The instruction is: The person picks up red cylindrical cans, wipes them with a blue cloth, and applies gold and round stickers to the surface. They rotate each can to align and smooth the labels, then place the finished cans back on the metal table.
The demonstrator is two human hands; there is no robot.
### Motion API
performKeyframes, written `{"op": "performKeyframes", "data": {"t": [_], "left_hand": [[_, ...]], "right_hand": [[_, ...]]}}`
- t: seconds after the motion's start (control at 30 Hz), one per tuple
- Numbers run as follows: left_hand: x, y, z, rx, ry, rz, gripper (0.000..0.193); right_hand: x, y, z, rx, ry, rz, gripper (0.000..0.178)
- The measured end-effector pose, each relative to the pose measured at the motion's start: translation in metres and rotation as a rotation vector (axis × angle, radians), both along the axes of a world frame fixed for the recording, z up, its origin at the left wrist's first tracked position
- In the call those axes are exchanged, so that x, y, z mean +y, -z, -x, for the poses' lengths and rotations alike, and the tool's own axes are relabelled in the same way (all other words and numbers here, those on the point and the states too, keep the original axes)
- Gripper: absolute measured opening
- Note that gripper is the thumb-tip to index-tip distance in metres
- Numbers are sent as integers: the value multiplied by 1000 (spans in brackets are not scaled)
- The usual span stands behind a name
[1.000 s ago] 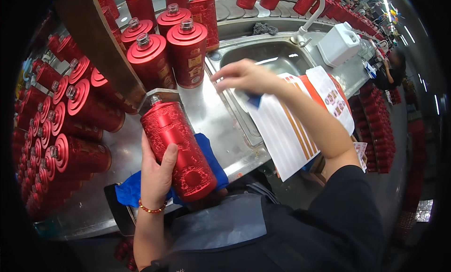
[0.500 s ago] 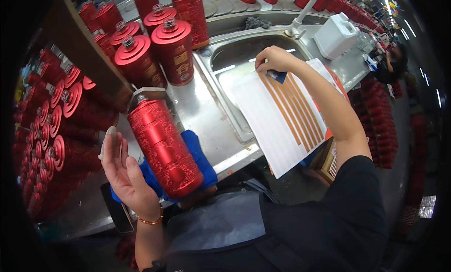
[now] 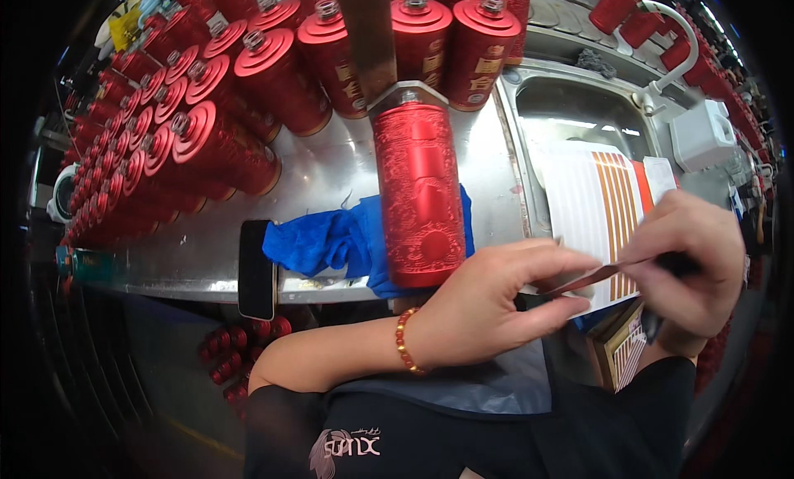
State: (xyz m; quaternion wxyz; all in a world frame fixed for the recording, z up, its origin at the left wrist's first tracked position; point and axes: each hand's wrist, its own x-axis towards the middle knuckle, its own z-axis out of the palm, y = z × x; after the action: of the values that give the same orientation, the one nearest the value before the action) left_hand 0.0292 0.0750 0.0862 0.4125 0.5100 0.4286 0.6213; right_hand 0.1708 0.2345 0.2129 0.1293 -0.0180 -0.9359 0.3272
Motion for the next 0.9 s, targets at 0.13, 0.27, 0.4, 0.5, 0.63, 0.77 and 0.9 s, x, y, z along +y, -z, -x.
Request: {"op": "performKeyframes", "data": {"t": [0.13,0.27,0.4,0.5,0.63,0.77,0.9], "left_hand": [[-41,-2,21,-166,28,201,18],[-80,5,44,-5,-126,304,16],[-90,12,44,149,-281,335,14],[-85,5,41,281,-254,324,15],[-75,4,37,421,-166,216,15],[-77,1,38,421,-202,218,13],[-90,13,49,404,-324,341,10]], "right_hand": [[16,16,-30,103,307,316,11],[41,60,-64,27,527,617,8],[39,110,-77,-200,611,741,17],[35,137,-74,-204,721,254,37],[-14,110,-21,-84,193,359,42],[-40,120,34,-181,-137,537,45],[-32,145,44,-225,-155,590,27]]}}
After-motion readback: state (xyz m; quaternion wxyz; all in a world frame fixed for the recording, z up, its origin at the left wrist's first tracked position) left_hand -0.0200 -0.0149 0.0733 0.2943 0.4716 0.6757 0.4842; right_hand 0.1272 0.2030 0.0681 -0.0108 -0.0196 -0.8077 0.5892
